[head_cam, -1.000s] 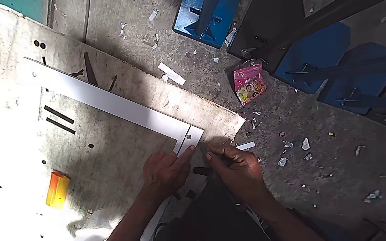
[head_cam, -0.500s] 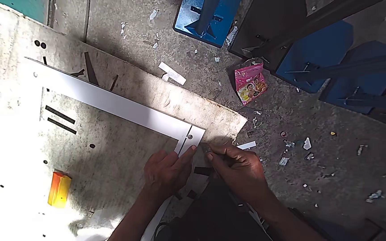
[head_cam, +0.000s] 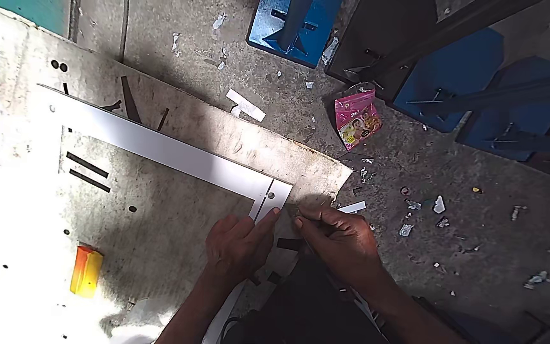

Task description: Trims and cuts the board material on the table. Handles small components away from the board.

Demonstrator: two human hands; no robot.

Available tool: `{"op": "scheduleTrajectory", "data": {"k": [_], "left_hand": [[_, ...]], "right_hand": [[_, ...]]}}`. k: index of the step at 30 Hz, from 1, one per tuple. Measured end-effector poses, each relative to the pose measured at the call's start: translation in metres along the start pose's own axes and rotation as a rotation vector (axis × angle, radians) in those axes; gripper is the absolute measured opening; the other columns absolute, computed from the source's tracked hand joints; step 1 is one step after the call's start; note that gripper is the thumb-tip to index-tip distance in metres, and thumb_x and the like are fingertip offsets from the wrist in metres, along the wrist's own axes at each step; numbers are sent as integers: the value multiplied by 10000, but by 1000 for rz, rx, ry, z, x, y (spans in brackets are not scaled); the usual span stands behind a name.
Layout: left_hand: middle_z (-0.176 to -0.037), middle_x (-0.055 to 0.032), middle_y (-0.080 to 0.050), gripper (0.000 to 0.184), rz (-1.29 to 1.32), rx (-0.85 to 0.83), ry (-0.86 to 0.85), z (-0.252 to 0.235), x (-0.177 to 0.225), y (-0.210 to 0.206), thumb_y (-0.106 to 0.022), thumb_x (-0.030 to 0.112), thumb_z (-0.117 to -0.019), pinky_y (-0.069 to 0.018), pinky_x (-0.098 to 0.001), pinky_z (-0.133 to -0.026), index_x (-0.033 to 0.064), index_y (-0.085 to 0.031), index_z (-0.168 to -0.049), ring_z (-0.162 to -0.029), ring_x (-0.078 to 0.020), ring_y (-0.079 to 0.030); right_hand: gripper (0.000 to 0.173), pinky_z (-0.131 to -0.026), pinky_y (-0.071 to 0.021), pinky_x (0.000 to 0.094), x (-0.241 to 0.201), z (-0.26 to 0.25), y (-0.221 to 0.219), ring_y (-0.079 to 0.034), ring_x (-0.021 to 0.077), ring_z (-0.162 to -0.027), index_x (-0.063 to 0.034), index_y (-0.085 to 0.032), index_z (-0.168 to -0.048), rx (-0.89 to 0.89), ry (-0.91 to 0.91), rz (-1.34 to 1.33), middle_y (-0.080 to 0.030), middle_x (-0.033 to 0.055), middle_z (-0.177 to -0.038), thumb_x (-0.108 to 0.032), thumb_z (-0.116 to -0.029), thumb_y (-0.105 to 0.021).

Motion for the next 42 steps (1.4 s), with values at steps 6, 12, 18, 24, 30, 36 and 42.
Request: {"op": "scheduleTrajectory", "data": {"k": [6,12,18,24,30,36,42], "left_hand": [[-588,18,-431,323,-25,0,-6,-1,0,0,-584,360,-995,-300,-307,-543,293,-744,-1268,-548,-153,-396],[-586,20,-428,327,-32,3,-12,-1,0,0,-577,368,-997,-295,-305,-541,295,-744,-1269,-545,-152,-392],[-575,20,-439,357,-56,-41,-22,-6,2,0,-573,352,-986,-300,-315,-523,282,-729,-1299,-529,-163,-403],[-574,16,-443,371,-63,-91,-47,-12,3,2,-551,345,-996,-305,-320,-511,292,-712,-1326,-522,-169,-412],[-568,19,-452,361,-61,-114,-72,-15,3,3,-558,347,-994,-314,-315,-507,296,-721,-1312,-517,-165,-422],[-568,19,-452,360,-35,-108,-80,-14,2,3,-566,339,-990,-308,-312,-507,291,-723,-1311,-513,-160,-415],[-569,23,-426,341,11,-48,-90,-8,-2,4,-603,338,-984,-295,-305,-524,285,-729,-1296,-526,-150,-392]], "right_hand": [[146,-508,-608,228,1,0,0,-689,60,-612,-40,-779,-1044,-2,7,-6,-763,-3,-875,-133,-944,-727],[145,-511,-609,226,2,-1,0,-690,53,-615,-44,-779,-1040,-2,15,1,-762,-9,-868,-140,-944,-727],[142,-521,-611,213,2,-1,0,-695,40,-632,-54,-783,-1041,2,39,10,-763,-19,-874,-142,-940,-737],[146,-525,-610,215,3,-1,0,-700,44,-639,-50,-786,-1046,6,30,-21,-770,-10,-881,-137,-937,-743],[164,-552,-621,234,9,0,0,-710,72,-660,-31,-780,-1075,-15,41,-103,-778,20,-920,-118,-942,-740],[179,-553,-618,231,10,0,1,-706,77,-657,-23,-775,-1093,-35,43,-144,-778,25,-922,-115,-943,-744],[173,-555,-616,235,6,4,1,-702,83,-653,-33,-777,-1084,-59,58,-134,-774,20,-904,-136,-951,-740]]}}
Point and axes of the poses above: each hand's wrist, its own z-axis away from the middle knuckle, its own y-axis out of the back of the hand, x = y × z, the point moved 4 cm from there along -z, towards the middle knuckle
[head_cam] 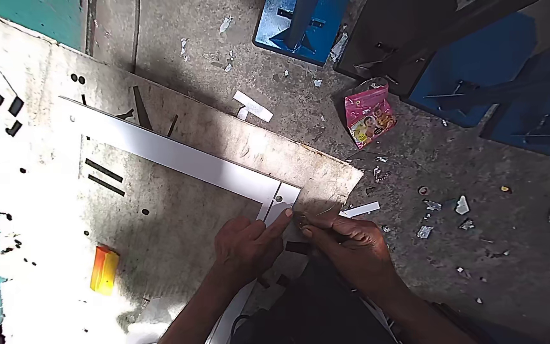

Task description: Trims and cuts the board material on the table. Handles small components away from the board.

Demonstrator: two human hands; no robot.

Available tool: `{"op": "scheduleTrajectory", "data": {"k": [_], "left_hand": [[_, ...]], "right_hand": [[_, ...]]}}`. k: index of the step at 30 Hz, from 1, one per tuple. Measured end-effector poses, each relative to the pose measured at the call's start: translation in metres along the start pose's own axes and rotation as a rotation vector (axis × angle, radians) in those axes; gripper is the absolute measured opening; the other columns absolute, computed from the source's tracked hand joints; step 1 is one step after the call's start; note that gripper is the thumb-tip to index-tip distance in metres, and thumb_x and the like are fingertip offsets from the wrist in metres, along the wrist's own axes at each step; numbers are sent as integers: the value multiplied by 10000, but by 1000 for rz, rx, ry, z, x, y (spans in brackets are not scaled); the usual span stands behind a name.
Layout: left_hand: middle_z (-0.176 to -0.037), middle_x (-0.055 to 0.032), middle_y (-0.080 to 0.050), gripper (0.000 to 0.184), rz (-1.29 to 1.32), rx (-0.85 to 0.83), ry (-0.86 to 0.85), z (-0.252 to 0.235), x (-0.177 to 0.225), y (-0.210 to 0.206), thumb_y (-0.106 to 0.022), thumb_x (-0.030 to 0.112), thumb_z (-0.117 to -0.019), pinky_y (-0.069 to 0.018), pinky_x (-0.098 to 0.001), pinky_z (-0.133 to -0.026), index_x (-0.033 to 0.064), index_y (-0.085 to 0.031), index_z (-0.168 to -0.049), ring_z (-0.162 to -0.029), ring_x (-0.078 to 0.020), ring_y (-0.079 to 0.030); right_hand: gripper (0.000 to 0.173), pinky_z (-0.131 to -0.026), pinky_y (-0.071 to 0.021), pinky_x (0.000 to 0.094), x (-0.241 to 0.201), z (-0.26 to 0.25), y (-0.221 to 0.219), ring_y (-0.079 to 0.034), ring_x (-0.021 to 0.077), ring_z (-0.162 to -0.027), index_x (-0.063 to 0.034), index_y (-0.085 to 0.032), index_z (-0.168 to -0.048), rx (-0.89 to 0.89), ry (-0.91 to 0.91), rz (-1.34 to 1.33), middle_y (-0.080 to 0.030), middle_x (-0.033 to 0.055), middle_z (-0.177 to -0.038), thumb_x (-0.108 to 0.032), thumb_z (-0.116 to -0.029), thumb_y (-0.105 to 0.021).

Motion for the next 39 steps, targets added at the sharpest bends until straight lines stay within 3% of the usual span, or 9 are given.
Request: {"op": "scheduleTrajectory", "data": {"k": [5,22,30,39], "left_hand": [[-556,20,-457,342,39,72,20,5,-1,-1,-623,321,-965,-311,-306,-526,212,-742,-1267,-516,-151,-407],[-550,33,-457,365,-31,-28,41,-6,3,-2,-580,338,-963,-298,-311,-507,261,-744,-1279,-499,-147,-403],[-544,31,-449,351,-2,-18,21,-5,2,-1,-591,326,-965,-301,-308,-515,263,-746,-1274,-503,-147,-402],[-551,32,-423,343,63,52,2,2,-2,0,-631,278,-953,-292,-303,-525,250,-742,-1276,-522,-142,-382]], "right_hand": [[168,-512,-600,222,0,6,0,-684,71,-610,-23,-769,-1073,66,-30,36,-764,11,-865,-124,-940,-744],[140,-518,-601,208,-4,-2,-8,-684,42,-625,-68,-781,-1045,83,-74,110,-757,-26,-861,-154,-946,-733],[166,-539,-624,245,-2,-2,-6,-711,97,-652,-13,-763,-1086,34,-72,-48,-771,34,-900,-101,-948,-732],[184,-555,-619,232,-4,1,-8,-712,93,-666,-7,-767,-1102,24,-1,-83,-777,41,-925,-94,-942,-740]]}}
Point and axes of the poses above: each hand's wrist, its own z-axis away from the middle knuckle, its own y-axis out of the back of the hand, x = y × z, the point moved 4 cm from there along -z, towards the middle knuckle
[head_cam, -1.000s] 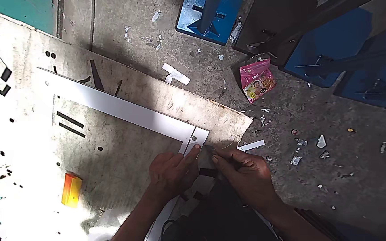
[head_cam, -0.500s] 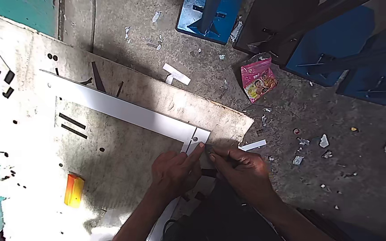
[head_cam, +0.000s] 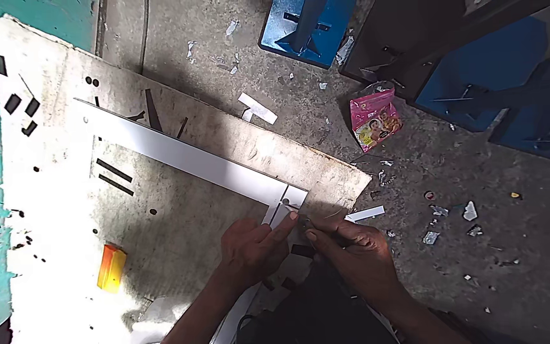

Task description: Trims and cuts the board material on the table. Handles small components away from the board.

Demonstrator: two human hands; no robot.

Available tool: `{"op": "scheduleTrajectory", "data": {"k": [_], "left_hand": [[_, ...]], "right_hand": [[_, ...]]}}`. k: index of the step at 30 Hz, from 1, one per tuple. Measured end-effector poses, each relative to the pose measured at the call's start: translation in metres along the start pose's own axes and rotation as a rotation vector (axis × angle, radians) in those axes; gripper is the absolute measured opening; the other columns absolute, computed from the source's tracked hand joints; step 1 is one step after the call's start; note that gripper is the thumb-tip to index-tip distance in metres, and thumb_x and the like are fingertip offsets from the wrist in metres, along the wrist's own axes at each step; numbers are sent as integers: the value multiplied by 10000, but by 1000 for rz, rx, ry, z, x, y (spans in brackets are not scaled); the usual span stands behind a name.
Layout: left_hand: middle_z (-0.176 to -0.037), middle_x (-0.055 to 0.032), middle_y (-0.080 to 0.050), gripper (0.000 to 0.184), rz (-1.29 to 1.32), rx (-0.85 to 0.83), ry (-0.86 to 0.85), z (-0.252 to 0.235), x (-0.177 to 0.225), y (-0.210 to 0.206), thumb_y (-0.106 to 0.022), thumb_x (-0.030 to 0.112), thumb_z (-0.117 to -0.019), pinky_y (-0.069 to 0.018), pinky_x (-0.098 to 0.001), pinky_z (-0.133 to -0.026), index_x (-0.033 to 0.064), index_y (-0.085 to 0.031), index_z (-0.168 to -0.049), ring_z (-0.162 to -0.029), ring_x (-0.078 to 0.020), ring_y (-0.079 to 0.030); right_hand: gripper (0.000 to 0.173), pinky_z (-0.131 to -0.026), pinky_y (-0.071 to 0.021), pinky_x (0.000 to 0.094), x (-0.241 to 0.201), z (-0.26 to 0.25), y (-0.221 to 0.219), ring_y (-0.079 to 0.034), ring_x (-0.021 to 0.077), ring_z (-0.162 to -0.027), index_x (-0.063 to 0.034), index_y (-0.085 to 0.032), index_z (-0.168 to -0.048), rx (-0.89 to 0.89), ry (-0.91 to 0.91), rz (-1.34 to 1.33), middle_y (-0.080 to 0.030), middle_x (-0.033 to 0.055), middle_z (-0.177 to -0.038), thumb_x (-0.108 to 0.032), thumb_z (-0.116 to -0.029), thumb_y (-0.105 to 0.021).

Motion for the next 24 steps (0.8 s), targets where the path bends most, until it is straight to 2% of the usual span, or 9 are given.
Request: {"op": "scheduleTrajectory", "data": {"k": [7,10,12,13,15,16,17,20,24], "left_hand": [[-555,28,-421,330,46,56,-18,4,-1,0,-640,290,-955,-291,-298,-529,222,-744,-1261,-522,-143,-380],[-630,13,-492,277,177,155,-28,9,-3,4,-729,290,-940,-370,-265,-571,183,-745,-1195,-571,-125,-451],[-752,15,-579,229,226,230,-25,12,-3,8,-781,229,-903,-454,-237,-662,189,-745,-1126,-690,-108,-548],[-867,28,-599,220,232,245,-14,13,-2,10,-788,212,-898,-483,-224,-756,209,-732,-1111,-812,-98,-577],[-1114,60,-655,188,262,234,-7,16,0,14,-782,207,-907,-482,-242,-934,234,-718,-1081,-1069,-99,-595],[-1183,63,-698,162,274,228,-24,17,1,17,-773,204,-916,-485,-278,-987,231,-722,-1067,-1152,-123,-612],[-1194,57,-730,139,289,216,-50,17,2,19,-756,194,-929,-482,-309,-996,221,-721,-1061,-1178,-144,-628],[-1111,53,-755,102,329,208,-59,20,6,25,-724,164,-947,-487,-300,-941,200,-718,-1042,-1069,-119,-660],[-951,-9,-767,131,463,260,106,24,6,34,-789,132,-907,-587,-253,-835,131,-753,-1032,-890,-101,-717]], "right_hand": [[172,-575,-622,221,0,2,-1,-713,77,-681,-14,-773,-1081,-8,54,19,-778,35,-934,-101,-935,-750],[168,-624,-609,195,-3,4,-2,-704,48,-712,-29,-777,-1083,-63,131,56,-780,22,-939,-116,-942,-750],[172,-622,-596,173,-5,8,-3,-691,22,-704,-53,-779,-1089,-101,157,109,-774,1,-915,-153,-953,-745],[173,-623,-588,160,-6,10,-4,-681,6,-699,-69,-778,-1092,-124,165,137,-767,-12,-897,-174,-960,-740],[171,-625,-576,147,-7,14,-4,-669,-8,-695,-79,-773,-1094,-181,176,147,-760,-17,-883,-185,-966,-733],[174,-620,-567,139,-8,15,-3,-662,-15,-692,-87,-775,-1098,-207,183,150,-760,-18,-882,-194,-967,-733],[176,-614,-548,126,-9,16,-2,-646,-27,-687,-97,-777,-1097,-229,191,161,-759,-24,-885,-206,-967,-732],[168,-642,-540,115,-18,20,3,-648,-36,-716,-98,-774,-1091,-279,221,200,-760,-24,-903,-207,-973,-722],[168,-619,-546,132,-28,21,14,-644,-24,-690,-114,-774,-1107,-247,193,210,-753,-40,-881,-205,-975,-723]]}}
Point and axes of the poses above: each hand's wrist, its own z-axis away from the middle knuckle, its own y-axis out of the back of the hand, x = y × z, the point moved 4 cm from there along -z, towards the middle knuckle
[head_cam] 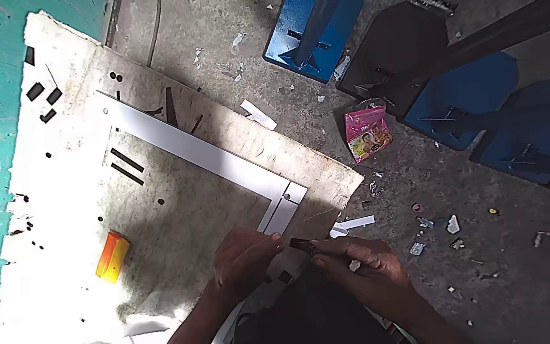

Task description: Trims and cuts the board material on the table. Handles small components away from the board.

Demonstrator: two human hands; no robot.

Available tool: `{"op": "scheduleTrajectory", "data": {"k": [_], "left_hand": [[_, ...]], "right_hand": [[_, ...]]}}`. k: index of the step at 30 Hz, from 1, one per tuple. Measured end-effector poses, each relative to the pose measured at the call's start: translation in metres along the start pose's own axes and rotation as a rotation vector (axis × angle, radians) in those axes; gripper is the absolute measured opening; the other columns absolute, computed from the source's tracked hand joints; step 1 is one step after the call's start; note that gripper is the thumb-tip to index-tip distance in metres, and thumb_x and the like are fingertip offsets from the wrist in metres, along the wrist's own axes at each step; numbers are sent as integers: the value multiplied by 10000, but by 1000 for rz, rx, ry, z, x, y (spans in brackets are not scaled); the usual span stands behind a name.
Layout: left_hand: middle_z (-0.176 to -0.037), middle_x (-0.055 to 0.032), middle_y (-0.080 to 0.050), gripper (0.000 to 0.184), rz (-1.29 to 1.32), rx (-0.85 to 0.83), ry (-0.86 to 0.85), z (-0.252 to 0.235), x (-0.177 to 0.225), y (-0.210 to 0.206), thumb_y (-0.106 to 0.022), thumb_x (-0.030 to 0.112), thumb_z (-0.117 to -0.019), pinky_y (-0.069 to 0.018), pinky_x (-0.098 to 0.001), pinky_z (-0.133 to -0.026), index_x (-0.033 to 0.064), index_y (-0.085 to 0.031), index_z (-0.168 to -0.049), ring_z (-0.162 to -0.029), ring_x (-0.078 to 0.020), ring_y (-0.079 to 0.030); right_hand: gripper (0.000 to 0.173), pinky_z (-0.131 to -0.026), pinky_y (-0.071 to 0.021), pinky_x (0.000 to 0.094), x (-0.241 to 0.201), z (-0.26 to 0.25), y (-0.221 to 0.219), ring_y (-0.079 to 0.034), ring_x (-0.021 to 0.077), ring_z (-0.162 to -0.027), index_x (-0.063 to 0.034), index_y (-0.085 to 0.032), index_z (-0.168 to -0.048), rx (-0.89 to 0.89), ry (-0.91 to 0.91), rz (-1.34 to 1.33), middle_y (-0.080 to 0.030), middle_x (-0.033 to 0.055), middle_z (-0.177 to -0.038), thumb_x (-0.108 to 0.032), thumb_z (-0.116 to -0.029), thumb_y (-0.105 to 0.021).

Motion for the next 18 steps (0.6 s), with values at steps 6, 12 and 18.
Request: {"op": "scheduleTrajectory", "data": {"k": [6,12,18], "left_hand": [[-959,-71,-790,108,594,13,422,10,4,0,-742,102,-937,-652,-304,-811,66,-757,-1037,-869,-158,-771],[-1066,-146,-769,341,1146,-211,838,11,32,-26,-690,151,-978,-625,-340,-826,-14,-647,-1273,-918,-198,-759],[-1137,-117,-709,1007,1350,-492,832,8,59,-52,-824,153,-849,-616,-317,-801,80,-164,-1607,-884,-145,-726]], "right_hand": [[220,-566,-588,225,-9,5,0,-663,86,-671,-76,-666,-1194,72,-168,-112,-702,3,-900,-229,-1057,-586],[566,-669,-464,131,-32,6,-7,-530,-31,-751,-162,-706,-1278,4,92,110,-636,-81,-879,-431,-809,-875],[228,-877,-579,226,-47,-2,10,-667,103,-1047,-181,-745,-1180,-508,307,62,-695,54,-1124,-189,-952,-746]]}}
Point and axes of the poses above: each hand's wrist, its own z-axis away from the middle knuckle, its own y-axis out of the back of the hand, x = y × z, the point moved 4 cm from there along -z, towards the middle knuckle
